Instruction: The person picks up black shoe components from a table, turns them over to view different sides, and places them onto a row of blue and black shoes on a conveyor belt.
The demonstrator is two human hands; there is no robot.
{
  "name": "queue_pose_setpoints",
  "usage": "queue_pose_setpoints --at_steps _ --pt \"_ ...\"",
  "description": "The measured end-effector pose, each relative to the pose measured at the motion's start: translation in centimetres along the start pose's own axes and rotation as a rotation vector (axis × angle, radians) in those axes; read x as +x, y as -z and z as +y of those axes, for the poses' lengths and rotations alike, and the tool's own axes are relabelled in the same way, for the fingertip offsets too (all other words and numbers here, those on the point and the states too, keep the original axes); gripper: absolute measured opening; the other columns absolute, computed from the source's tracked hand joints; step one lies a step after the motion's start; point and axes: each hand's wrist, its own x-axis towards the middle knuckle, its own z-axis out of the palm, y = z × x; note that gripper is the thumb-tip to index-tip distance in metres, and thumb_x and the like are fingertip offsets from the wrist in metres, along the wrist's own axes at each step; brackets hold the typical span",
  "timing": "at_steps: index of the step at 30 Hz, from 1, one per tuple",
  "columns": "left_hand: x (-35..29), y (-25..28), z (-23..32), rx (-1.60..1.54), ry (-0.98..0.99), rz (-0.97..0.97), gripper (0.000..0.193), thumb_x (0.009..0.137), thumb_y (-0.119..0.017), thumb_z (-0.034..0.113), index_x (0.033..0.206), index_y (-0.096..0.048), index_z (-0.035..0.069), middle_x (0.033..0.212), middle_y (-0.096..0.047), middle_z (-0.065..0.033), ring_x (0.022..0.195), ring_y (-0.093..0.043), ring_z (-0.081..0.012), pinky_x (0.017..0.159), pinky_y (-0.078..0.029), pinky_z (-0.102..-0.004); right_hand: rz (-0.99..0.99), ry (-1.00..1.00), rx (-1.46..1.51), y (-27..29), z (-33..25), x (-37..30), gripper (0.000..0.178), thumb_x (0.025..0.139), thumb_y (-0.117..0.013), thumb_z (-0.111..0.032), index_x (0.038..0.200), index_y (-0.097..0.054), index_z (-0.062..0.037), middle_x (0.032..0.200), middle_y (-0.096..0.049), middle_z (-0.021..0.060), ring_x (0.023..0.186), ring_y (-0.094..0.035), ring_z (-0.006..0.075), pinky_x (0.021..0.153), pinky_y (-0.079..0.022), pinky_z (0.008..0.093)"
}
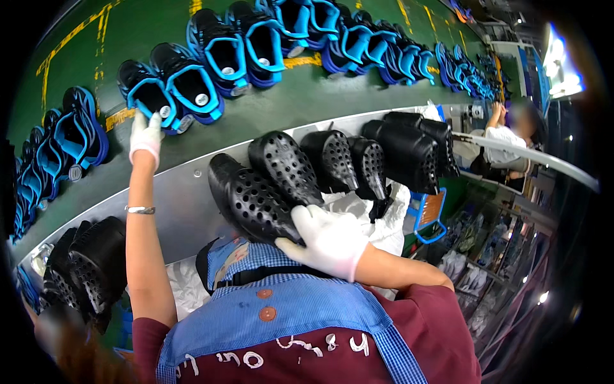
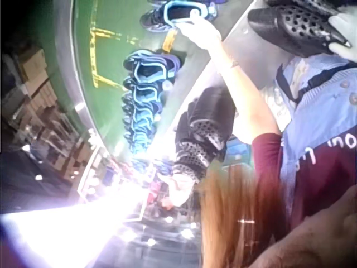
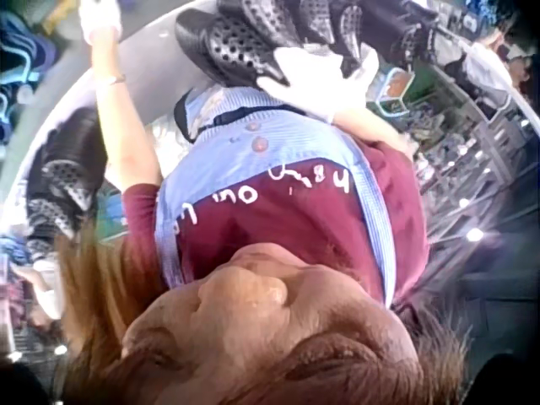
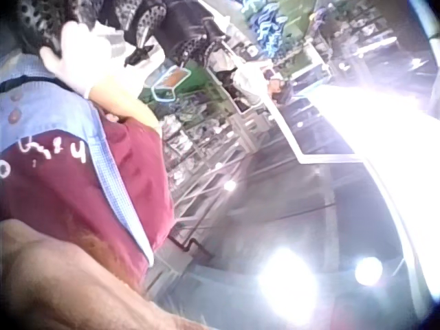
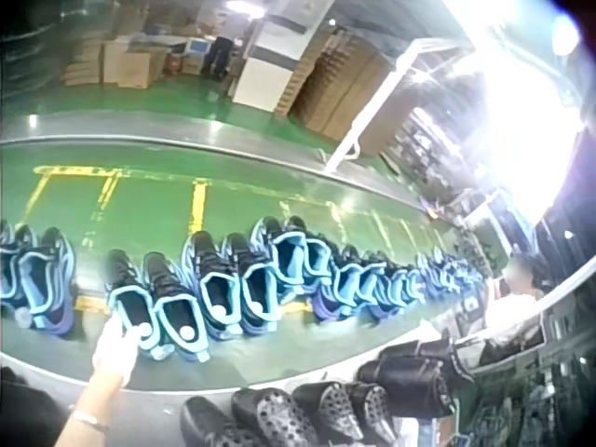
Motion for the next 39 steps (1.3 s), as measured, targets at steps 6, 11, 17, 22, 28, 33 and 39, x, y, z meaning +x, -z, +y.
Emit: queue_pose_setpoints --at_steps 6,11,17,22,28,33,39 --pt "-8.4 1.1 1.4 -0.155 -0.011 -0.123 0.061 0.095 -0.057 0.026 0.147 -0.034 0.004 0.137 -0.051 -0.018 0.12 -0.052 -0.0226 0.096 -0.044 -0.0316 -0.277 -0.164 0.095 -3.3 0.2 -0.3 0.045 0.086 -0.062 -0.044 0.096 -0.053 -0.001 0.089 -0.064 0.0176 0.074 -0.068 0.0331 0.063 -0.054 0.0432" --pt "-21.2 -1.9 4.8 -0.247 -0.199 -0.369 0.08 0.086 -0.067 0.024 0.151 -0.024 0.008 0.147 -0.037 -0.0189 0.135 -0.039 -0.0306 0.11 -0.033 -0.0398 -0.299 -0.109 0.119 -3.8 2.6 -1.0 0.045 0.089 -0.058 -0.042 0.102 -0.055 0.0009 0.091 -0.065 0.0178 0.084 -0.068 0.0322 0.073 -0.054 0.0423" --pt "-23.8 -4.2 4.3 0.116 -0.356 -0.142 0.078 0.084 -0.068 0.024 0.149 -0.028 0.007 0.14 -0.043 -0.0206 0.128 -0.045 -0.0342 0.108 -0.036 -0.038 0.198 -0.159 0.053 -0.4 12.4 -4.6 0.04 0.081 -0.065 -0.037 0.107 -0.061 -0.0069 0.09 -0.063 0.012 0.086 -0.062 0.031 0.075 -0.051 0.04" --pt "-24.2 -4.1 5.5 0.132 -0.257 -0.185 0.075 0.086 -0.067 0.027 0.148 -0.031 0.008 0.137 -0.046 -0.0189 0.124 -0.049 -0.0313 0.105 -0.039 -0.0371 0.294 -0.062 -0.253 -3.1 18.8 -4.7 0.047 0.067 -0.074 -0.039 0.102 -0.063 -0.009 0.101 -0.062 0.0108 0.1 -0.056 0.0292 0.09 -0.042 0.0418" --pt "-25.6 -4.0 4.2 0.229 -0.213 -0.172 0.075 0.085 -0.067 0.031 0.149 -0.031 0.011 0.136 -0.048 -0.0178 0.12 -0.052 -0.031 0.103 -0.042 -0.0372 0.182 0.039 -0.244 -2.7 20.1 -3.9 0.054 0.063 -0.076 -0.04 0.103 -0.063 -0.0072 0.103 -0.061 0.0106 0.099 -0.056 0.0286 0.091 -0.041 0.041" --pt "-26.0 -4.1 4.2 0.173 -0.213 -0.17 0.073 0.086 -0.066 0.03 0.148 -0.033 0.011 0.136 -0.048 -0.0176 0.121 -0.053 -0.0304 0.102 -0.042 -0.0372 0.108 0.092 -0.262 -1.7 21.1 -3.3 0.053 0.062 -0.074 -0.043 0.097 -0.064 -0.0041 0.102 -0.061 0.0137 0.098 -0.056 0.0308 0.089 -0.043 0.0422" --pt "-25.4 -1.6 5.3 0.028 -0.132 -0.085 0.065 0.089 -0.063 0.024 0.147 -0.035 0.01 0.138 -0.047 -0.0171 0.12 -0.055 -0.027 0.099 -0.045 -0.0363 0.218 0.152 -0.111 4.1 19.0 -5.7 0.055 0.059 -0.077 -0.043 0.092 -0.062 -0.002 0.093 -0.06 0.0154 0.093 -0.056 0.0335 0.083 -0.045 0.0417"
